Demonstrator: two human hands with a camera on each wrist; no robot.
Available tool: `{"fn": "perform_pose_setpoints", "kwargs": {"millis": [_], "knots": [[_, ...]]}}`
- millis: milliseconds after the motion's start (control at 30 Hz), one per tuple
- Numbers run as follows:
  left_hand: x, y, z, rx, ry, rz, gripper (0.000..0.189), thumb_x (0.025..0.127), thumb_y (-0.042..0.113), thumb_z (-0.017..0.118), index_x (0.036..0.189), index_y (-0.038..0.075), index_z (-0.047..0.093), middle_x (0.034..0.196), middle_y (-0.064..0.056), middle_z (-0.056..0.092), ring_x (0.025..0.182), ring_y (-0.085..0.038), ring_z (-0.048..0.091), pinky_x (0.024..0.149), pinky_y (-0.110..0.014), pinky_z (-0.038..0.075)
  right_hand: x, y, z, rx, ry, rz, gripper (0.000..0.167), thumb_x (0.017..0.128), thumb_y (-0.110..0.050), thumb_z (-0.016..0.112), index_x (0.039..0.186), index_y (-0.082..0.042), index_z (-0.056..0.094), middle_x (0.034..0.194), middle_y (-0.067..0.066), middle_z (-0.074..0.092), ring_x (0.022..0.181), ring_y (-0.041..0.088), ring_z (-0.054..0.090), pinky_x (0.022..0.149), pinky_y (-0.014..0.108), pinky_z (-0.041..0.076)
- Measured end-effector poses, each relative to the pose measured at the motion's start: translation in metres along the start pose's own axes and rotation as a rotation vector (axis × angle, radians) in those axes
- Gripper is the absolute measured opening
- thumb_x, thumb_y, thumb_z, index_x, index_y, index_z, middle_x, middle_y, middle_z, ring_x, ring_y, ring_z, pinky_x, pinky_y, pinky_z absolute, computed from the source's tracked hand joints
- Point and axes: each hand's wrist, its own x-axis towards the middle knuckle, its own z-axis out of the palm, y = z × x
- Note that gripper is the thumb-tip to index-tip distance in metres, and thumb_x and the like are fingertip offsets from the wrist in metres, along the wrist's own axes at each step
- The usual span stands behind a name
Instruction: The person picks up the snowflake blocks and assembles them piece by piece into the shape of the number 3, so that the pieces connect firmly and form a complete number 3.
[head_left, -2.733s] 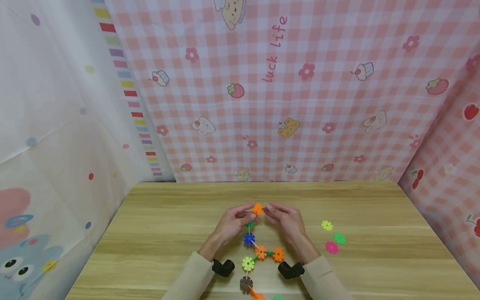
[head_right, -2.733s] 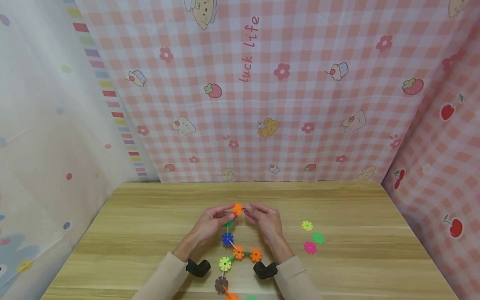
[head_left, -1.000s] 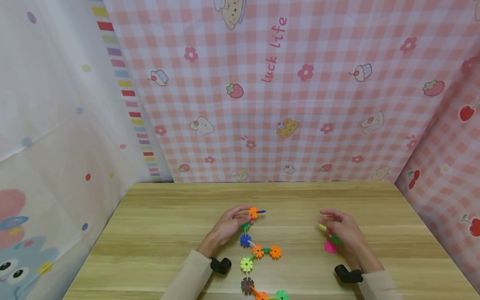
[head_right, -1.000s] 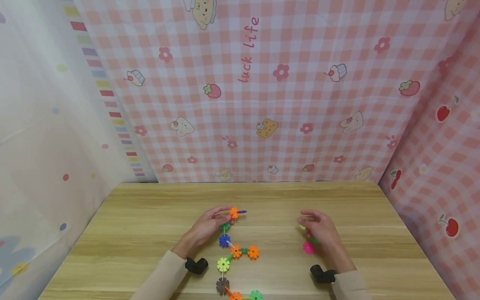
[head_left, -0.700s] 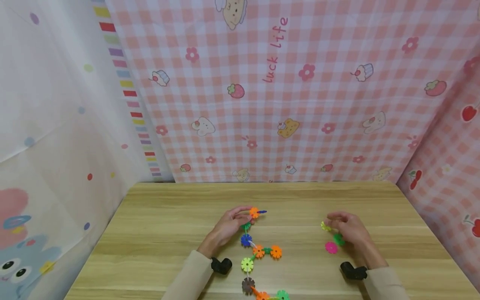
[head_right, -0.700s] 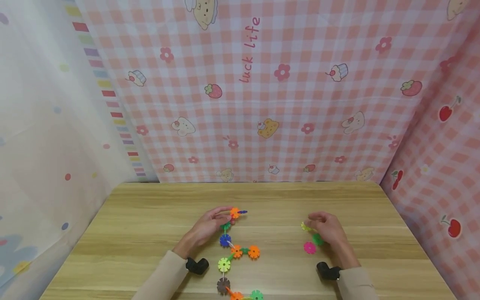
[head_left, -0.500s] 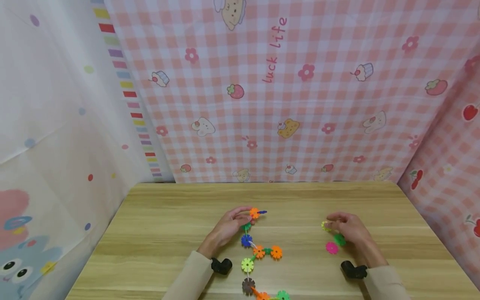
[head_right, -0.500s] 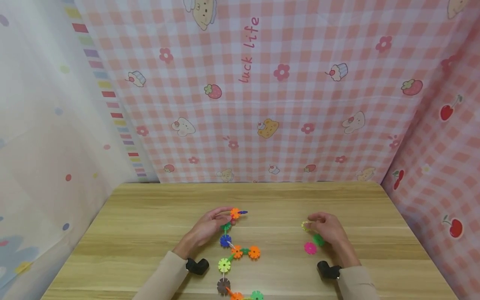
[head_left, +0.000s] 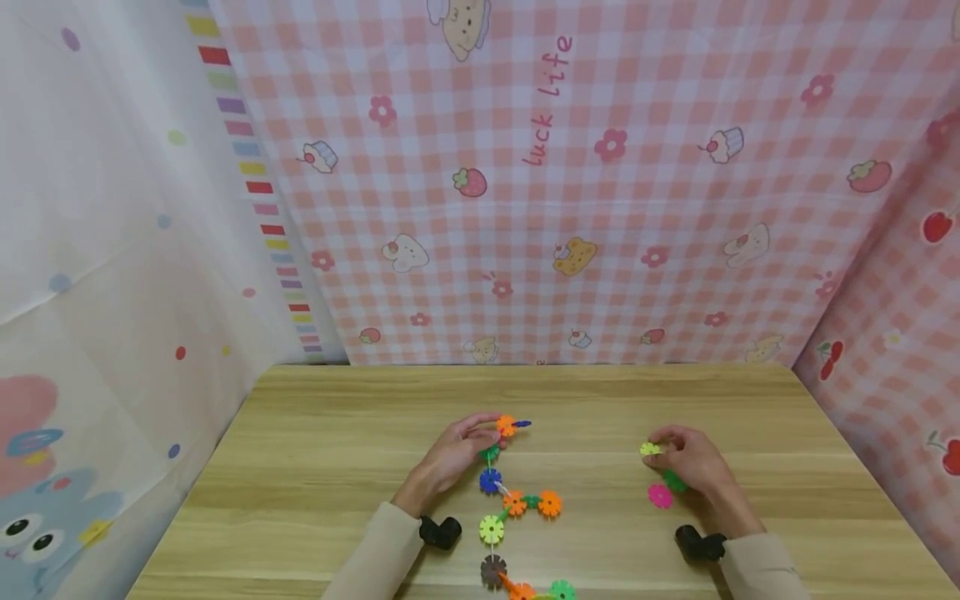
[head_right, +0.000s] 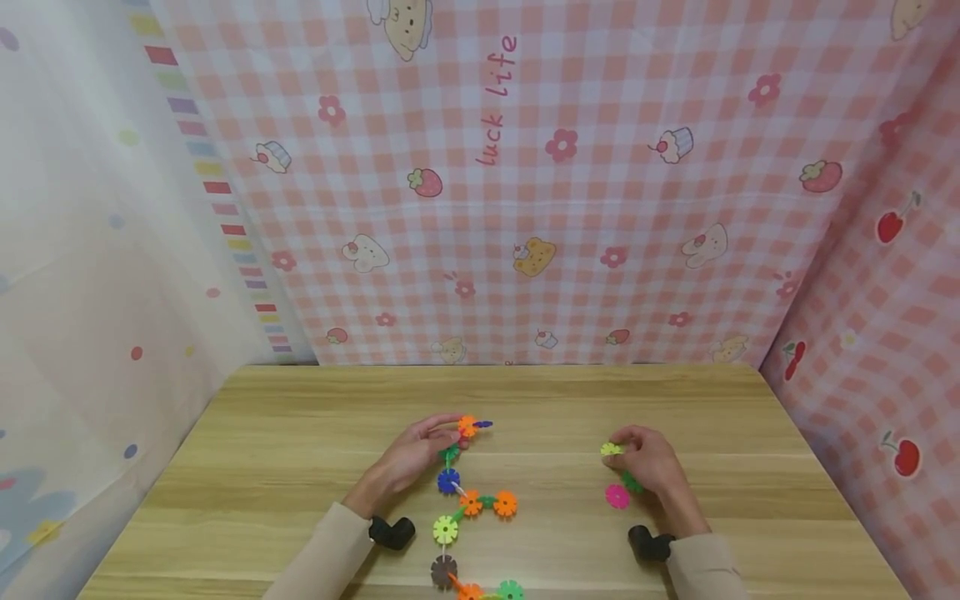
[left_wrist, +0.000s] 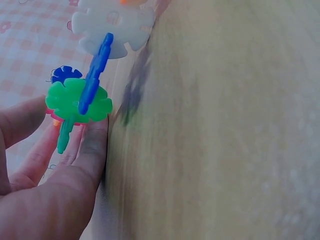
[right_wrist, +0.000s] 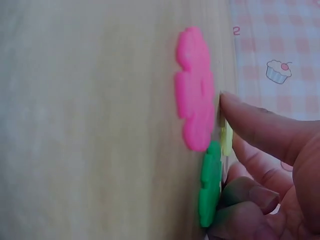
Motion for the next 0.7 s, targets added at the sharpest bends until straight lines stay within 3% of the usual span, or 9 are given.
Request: {"fn": "perform_pose_setpoints", "kwargs": {"millis": [500, 700], "knots": [[-0.005, 0.000, 0.003, 0.007, 0.018, 0.008, 0.042, 0.101, 0.012, 0.055, 0.142, 0.007, 0.050, 0.116, -0.017, 0.068, 0.110, -0.025, 0.064, 0.107, -0.044, 0.044, -0.003, -0.004, 0.001, -0.044, 0.017, -0.024, 0.029, 0.084, -0.009, 0.076, 0.103, 0.003, 0.058, 0.083, 0.008, 0.052, 0.076, 0.020, 0.048, 0.061, 0.031, 0.042], [-0.003, 0.004, 0.004, 0.014, 0.029, 0.010, 0.040, 0.101, 0.009, 0.052, 0.141, 0.007, 0.050, 0.113, -0.017, 0.069, 0.106, -0.024, 0.065, 0.103, -0.041, 0.047, 0.001, -0.020, 0.009, -0.004, 0.062, -0.110, 0.021, 0.087, -0.005, 0.070, 0.104, 0.004, 0.063, 0.081, 0.007, 0.065, 0.065, 0.016, 0.056, 0.056, 0.028, 0.047]]}}
